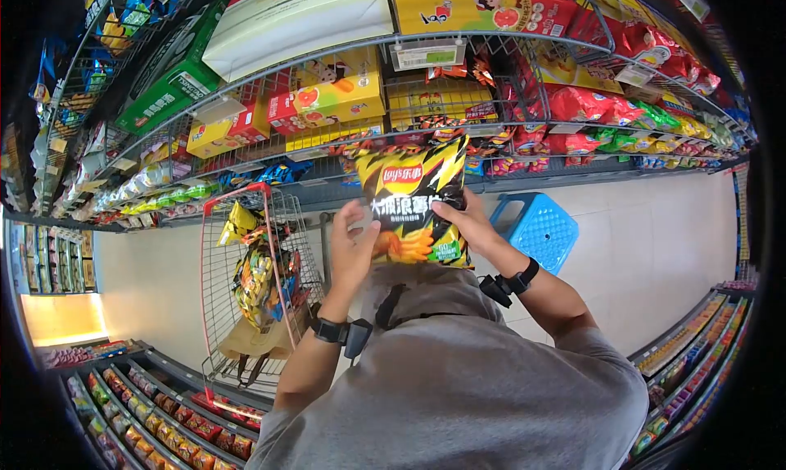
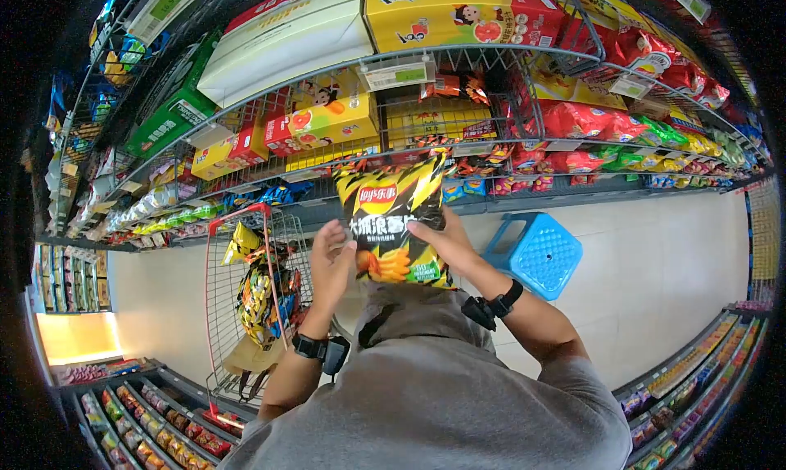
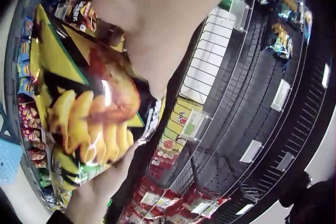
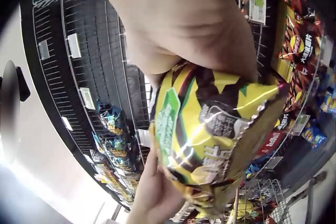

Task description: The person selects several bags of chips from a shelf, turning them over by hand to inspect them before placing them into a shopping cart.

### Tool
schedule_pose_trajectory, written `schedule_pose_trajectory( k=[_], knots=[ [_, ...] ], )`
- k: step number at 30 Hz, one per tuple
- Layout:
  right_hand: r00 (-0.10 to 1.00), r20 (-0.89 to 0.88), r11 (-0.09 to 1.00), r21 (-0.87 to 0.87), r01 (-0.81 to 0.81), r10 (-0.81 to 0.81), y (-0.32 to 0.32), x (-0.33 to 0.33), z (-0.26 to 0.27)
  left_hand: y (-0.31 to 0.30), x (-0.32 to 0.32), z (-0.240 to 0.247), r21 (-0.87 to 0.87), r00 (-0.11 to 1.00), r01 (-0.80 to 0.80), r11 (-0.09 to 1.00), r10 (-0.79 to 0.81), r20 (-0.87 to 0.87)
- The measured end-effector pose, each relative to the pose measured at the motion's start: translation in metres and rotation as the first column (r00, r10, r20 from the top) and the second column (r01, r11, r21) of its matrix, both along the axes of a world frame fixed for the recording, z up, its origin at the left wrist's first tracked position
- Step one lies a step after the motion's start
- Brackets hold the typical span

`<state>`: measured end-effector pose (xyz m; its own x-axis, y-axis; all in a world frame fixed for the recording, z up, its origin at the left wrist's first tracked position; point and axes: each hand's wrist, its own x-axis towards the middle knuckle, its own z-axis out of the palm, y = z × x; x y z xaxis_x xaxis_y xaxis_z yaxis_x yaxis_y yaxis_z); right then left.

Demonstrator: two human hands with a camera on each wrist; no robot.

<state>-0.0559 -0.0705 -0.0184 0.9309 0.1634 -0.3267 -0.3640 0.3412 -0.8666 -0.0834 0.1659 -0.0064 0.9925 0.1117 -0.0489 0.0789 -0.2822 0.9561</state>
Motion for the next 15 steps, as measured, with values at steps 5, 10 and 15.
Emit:
schedule_pose_trajectory(
  k=[5, 10, 15],
  knots=[
    [0.957, 0.288, 0.944, -0.322, 0.071, 0.026, 0.021, 0.003, 0.018, -0.014, -0.013, 0.017, -0.154, 0.967, 0.245, 0.957, -0.252, -0.029],
    [0.772, 0.523, 0.884, -0.456, -0.104, 0.361, 0.039, -0.019, 0.037, -0.013, -0.008, 0.023, -0.283, 0.993, 0.063, 0.957, -0.033, 0.11],
    [0.639, 0.544, 0.832, -0.449, -0.326, 0.544, 0.034, -0.016, 0.062, 0.012, -0.006, 0.02, -0.219, 0.971, -0.238, 0.946, 0.232, -0.055]
  ],
)
